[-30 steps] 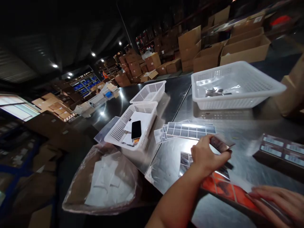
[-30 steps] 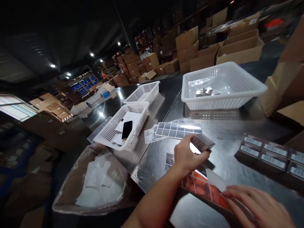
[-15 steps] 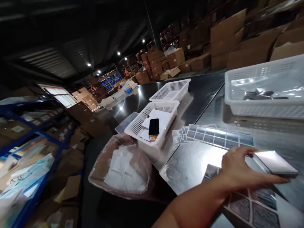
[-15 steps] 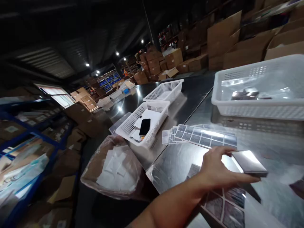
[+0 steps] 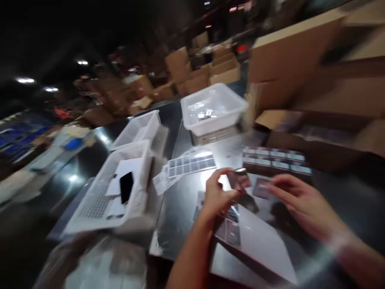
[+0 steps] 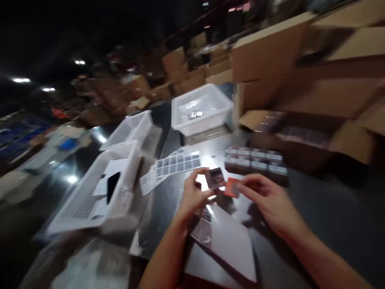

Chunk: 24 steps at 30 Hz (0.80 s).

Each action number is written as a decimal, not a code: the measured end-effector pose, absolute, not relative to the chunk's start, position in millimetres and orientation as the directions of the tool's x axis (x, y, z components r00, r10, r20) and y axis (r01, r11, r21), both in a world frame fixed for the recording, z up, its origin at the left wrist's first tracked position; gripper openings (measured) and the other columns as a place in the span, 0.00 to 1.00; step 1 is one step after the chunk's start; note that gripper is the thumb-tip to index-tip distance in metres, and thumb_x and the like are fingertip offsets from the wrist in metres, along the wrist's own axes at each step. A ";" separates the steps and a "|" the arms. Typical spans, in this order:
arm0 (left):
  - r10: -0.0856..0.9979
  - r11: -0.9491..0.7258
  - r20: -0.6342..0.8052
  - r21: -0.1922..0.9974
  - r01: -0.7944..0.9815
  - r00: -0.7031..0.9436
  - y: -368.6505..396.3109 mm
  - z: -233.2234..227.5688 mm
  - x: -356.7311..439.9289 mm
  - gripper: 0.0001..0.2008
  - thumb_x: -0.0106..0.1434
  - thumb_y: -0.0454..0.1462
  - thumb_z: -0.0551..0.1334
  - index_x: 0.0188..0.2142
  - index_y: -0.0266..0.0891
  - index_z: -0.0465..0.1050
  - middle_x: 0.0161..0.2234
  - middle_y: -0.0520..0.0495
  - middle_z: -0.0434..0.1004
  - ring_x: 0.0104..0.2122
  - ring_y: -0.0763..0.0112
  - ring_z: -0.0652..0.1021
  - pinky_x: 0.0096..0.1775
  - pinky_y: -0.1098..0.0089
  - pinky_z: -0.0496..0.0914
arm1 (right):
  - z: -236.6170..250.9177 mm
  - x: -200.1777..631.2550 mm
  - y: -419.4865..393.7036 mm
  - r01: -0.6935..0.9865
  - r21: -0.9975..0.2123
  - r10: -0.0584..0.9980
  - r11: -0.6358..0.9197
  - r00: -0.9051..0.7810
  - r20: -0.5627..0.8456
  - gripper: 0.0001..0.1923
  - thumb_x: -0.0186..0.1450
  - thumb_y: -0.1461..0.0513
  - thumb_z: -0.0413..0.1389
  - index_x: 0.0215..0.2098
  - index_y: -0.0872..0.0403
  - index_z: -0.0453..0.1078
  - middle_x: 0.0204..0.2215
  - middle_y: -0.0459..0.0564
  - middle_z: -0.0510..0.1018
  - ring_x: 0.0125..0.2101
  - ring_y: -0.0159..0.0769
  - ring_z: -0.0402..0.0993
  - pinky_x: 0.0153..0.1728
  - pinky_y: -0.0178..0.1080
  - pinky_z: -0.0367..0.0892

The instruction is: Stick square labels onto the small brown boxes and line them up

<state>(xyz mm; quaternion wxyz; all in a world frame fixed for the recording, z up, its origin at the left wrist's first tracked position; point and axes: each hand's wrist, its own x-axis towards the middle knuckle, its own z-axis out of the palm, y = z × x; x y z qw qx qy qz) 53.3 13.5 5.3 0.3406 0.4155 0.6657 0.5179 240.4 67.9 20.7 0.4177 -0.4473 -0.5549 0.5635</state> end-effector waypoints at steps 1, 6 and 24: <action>0.923 0.111 -0.007 0.963 0.247 -0.386 15.0 4.1 53.2 0.28 0.45 0.35 0.75 0.48 0.45 0.79 0.44 0.51 0.80 0.23 0.81 0.70 0.23 0.78 0.61 | 16.8 245.8 68.9 -0.030 -0.995 0.963 -0.093 -0.257 -0.083 0.30 0.44 0.39 0.72 0.28 0.52 0.72 0.26 0.48 0.78 0.26 0.36 0.72 0.27 0.37 0.68; 0.970 0.056 0.026 0.943 0.329 -0.241 12.8 1.1 57.3 0.28 0.46 0.38 0.76 0.49 0.44 0.78 0.44 0.50 0.81 0.17 0.86 0.63 0.19 0.79 0.56 | 12.6 250.6 70.5 -0.212 -0.944 0.922 -0.253 -0.348 -0.169 0.33 0.49 0.51 0.74 0.45 0.50 0.65 0.25 0.40 0.78 0.26 0.32 0.72 0.30 0.34 0.64; 0.962 -0.117 0.235 0.812 0.571 -0.138 0.8 -0.4 62.0 0.25 0.48 0.35 0.69 0.47 0.41 0.74 0.46 0.47 0.80 0.29 0.72 0.77 0.25 0.75 0.67 | 23.6 256.3 59.0 -0.207 -0.939 0.877 -0.274 -0.454 -0.155 0.31 0.53 0.58 0.71 0.47 0.48 0.59 0.27 0.40 0.79 0.32 0.36 0.77 0.34 0.37 0.71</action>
